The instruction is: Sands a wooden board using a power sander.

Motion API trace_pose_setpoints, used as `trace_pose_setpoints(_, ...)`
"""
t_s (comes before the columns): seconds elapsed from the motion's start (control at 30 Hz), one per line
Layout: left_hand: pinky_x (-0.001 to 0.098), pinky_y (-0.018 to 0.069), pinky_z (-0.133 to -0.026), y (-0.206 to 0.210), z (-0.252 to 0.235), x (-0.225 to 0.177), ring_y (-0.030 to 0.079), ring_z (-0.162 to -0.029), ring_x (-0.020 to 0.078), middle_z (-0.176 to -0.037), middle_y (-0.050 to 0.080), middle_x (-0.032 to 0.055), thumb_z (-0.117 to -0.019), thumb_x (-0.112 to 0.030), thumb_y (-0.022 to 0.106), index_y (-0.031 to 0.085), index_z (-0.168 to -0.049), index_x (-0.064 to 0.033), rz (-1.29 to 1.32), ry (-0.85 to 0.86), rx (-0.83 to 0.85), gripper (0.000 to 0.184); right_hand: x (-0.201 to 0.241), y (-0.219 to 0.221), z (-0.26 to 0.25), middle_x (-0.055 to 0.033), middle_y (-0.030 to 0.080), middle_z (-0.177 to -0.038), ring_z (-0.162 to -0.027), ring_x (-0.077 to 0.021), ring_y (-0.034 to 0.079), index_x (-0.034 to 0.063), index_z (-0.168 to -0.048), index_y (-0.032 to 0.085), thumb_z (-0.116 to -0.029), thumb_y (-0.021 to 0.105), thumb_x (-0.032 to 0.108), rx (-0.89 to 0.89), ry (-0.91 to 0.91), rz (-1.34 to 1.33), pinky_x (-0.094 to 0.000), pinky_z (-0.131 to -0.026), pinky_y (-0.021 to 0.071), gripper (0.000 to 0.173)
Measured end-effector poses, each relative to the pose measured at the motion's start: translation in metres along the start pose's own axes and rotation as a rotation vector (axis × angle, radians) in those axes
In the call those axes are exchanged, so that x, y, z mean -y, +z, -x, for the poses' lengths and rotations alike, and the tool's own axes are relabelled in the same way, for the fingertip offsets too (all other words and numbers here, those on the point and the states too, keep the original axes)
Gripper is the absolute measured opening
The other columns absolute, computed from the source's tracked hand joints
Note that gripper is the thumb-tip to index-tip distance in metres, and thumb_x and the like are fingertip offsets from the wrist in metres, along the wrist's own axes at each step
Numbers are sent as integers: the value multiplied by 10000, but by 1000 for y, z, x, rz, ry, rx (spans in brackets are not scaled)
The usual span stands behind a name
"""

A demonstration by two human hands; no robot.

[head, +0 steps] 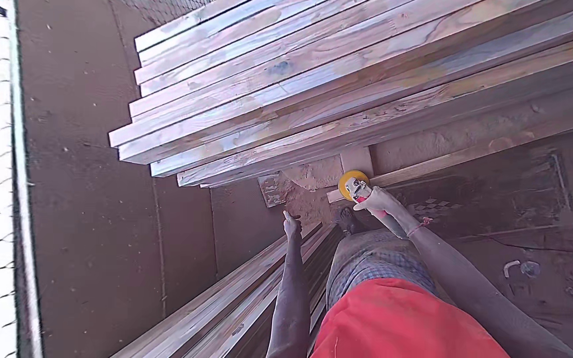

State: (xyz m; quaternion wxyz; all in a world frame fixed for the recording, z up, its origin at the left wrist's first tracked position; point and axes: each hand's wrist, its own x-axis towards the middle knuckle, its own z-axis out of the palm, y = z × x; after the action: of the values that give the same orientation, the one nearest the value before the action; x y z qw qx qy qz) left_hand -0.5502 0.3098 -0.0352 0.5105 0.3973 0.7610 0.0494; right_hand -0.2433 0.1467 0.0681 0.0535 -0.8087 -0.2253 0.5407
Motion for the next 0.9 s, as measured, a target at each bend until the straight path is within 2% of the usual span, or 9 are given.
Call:
trace_pose_setpoints(0.1,543,508,-806,-22,2,10,653,-931,328,-1077,702,206,-1063,-646,53,647,-1250,-9,94,-67,18,890,42,26,-1,-184,686,-1119,-1048,-332,670,22,-1142,660,-635,861,668,26,-40,52,-565,-896,529,845)
trace_pose_setpoints(0.2,574,507,-926,-14,3,8,655,-1134,348,-1264,671,215,-1070,-629,57,579,-1365,-21,166,-56,114,855,59,42,-2,-179,691,-1128,-1072,-334,667,27,-1139,672,-630,875,635,33,-71,48,-575,-906,529,819)
trace_pose_setpoints(0.4,504,563,-923,46,13,-31,681,-1124,318,-1309,653,208,-1120,-505,129,552,-1400,-10,293,110,411,708,27,28,8,-180,695,-1096,-1024,-327,679,27,-1160,658,-623,877,646,-11,24,-37,-566,-889,537,848)
trace_pose_setpoints(0.47,499,577,-905,69,20,-45,693,-1093,316,-1267,675,205,-1137,-432,196,604,-1334,2,293,181,480,628,-2,17,8,-160,709,-1032,-918,-293,702,36,-1162,660,-630,880,643,-33,68,-120,-535,-852,562,837)
trace_pose_setpoints(0.53,469,604,-832,89,27,-52,719,-942,290,-1111,718,207,-1144,-386,244,661,-1206,40,248,270,484,600,-33,3,8,-142,711,-974,-822,-257,702,33,-1180,652,-654,897,602,-66,110,-262,-494,-813,584,812)
trace_pose_setpoints(0.6,432,610,-764,105,29,-54,705,-799,238,-926,717,181,-1143,-349,309,698,-1056,54,153,390,397,567,-63,-16,10,-137,713,-927,-769,-250,700,30,-1179,652,-663,911,566,-131,142,-395,-481,-778,590,787)
trace_pose_setpoints(0.7,422,550,-795,114,30,-54,678,-781,191,-802,707,116,-1117,-326,404,739,-912,0,-82,573,226,510,-103,-52,22,-117,703,-872,-697,-213,686,40,-1189,644,-709,915,495,-191,187,-540,-430,-716,599,714)
trace_pose_setpoints(0.77,457,537,-855,117,34,-59,693,-845,232,-835,714,135,-1095,-330,457,737,-894,-2,-332,717,84,476,-129,-78,29,-117,704,-866,-693,-211,687,40,-1183,650,-741,903,461,-227,204,-605,-418,-706,601,661)
trace_pose_setpoints(0.9,658,427,-999,144,58,-77,674,-1112,393,-1029,731,217,-1080,-424,402,736,-909,-3,-846,859,-101,564,-203,-132,39,-106,707,-896,-705,-208,687,95,-1216,648,-743,871,513,-320,195,-723,-415,-689,596,669)
